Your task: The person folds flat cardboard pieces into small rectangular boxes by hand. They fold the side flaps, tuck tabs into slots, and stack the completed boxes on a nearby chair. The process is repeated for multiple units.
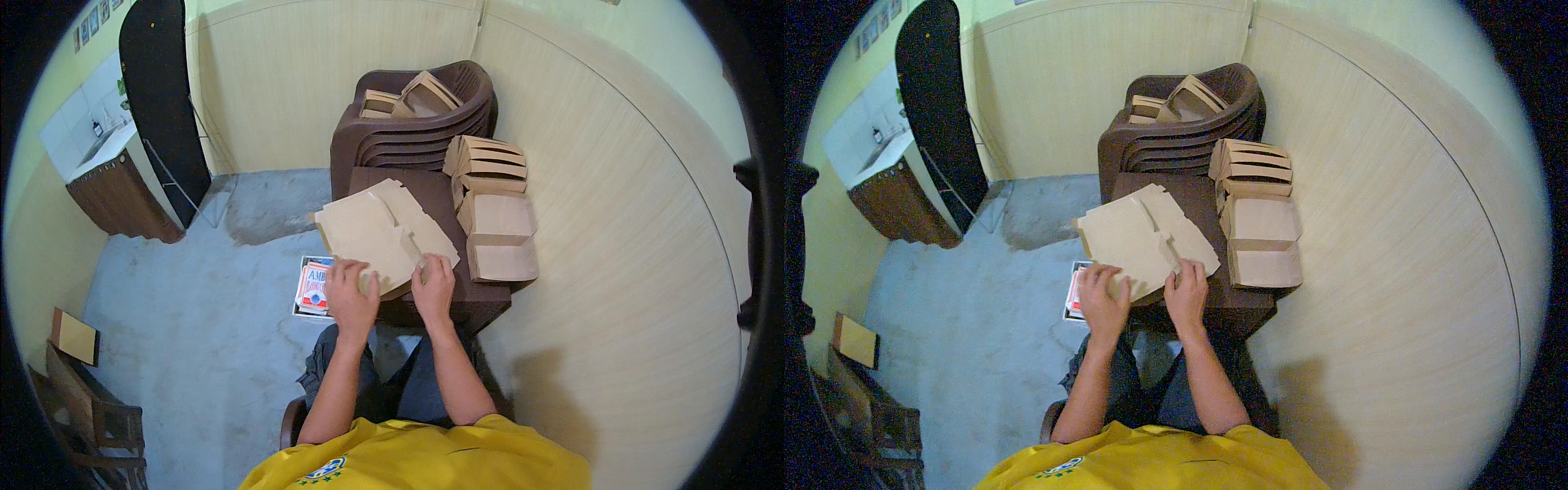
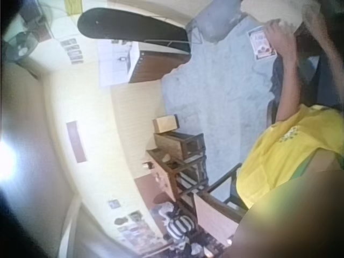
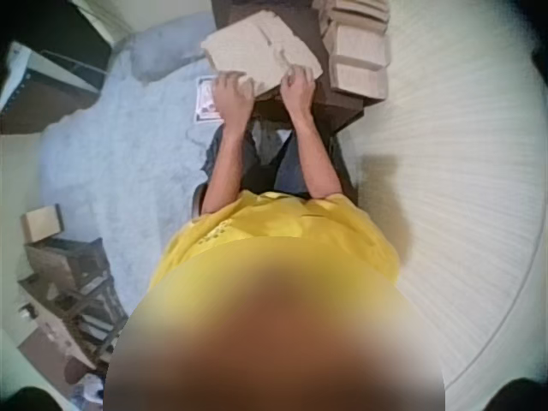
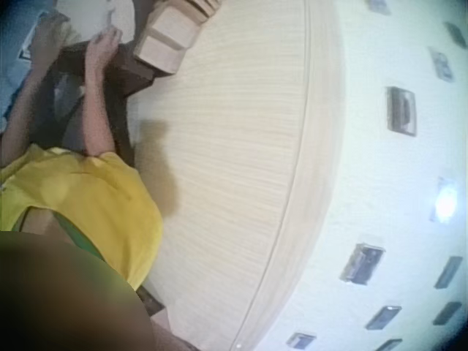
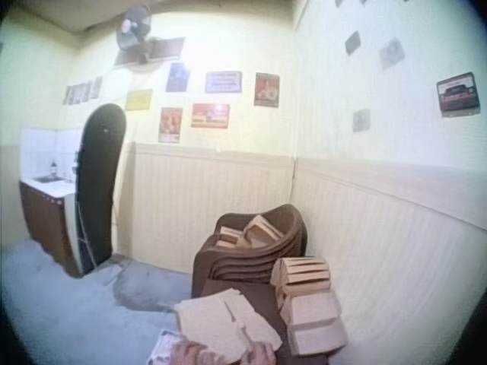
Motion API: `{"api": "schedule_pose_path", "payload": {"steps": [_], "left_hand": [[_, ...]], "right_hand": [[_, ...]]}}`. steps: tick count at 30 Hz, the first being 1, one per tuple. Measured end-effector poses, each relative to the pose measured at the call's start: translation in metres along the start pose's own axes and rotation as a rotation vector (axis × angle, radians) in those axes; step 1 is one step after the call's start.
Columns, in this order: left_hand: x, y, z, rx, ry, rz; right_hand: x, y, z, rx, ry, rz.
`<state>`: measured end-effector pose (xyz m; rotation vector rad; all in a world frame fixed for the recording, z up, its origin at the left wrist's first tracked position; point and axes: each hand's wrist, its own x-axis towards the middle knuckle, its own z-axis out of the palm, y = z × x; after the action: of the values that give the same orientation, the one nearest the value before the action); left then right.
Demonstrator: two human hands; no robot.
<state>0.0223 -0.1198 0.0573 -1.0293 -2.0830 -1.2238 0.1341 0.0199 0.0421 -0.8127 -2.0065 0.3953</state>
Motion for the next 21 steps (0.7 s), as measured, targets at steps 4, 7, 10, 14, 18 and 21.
{"api": "schedule_pose_path", "payload": {"steps": [4,7,10,14,18,21], "left_hand": [[0.001,-0.041,-0.009,0.02,0.08,-0.273],[-0.006,-0.057,-0.004,-0.266,-0.14,-0.791],[-0.022,-0.042,-0.004,-0.296,-0.115,-0.593],[-0.023,-0.02,-0.002,-0.247,-0.131,-0.258],[-0.01,-0.017,0.008,-0.185,-0.344,-0.078],[-0.011,-0.018,0.014,-0.312,-0.57,-0.261]], "right_hand": [[-0.003,-0.015,-0.012,0.025,-0.059,-0.14],[-0.012,-0.024,-0.012,0.076,-0.266,-0.247],[-0.01,-0.027,-0.008,0.083,-0.311,-0.142],[-0.009,-0.028,-0.012,0.099,-0.389,-0.174],[-0.017,-0.028,-0.01,0.054,-0.412,-0.193],[-0.02,-0.022,-0.004,0.131,-0.482,-0.032]]}}
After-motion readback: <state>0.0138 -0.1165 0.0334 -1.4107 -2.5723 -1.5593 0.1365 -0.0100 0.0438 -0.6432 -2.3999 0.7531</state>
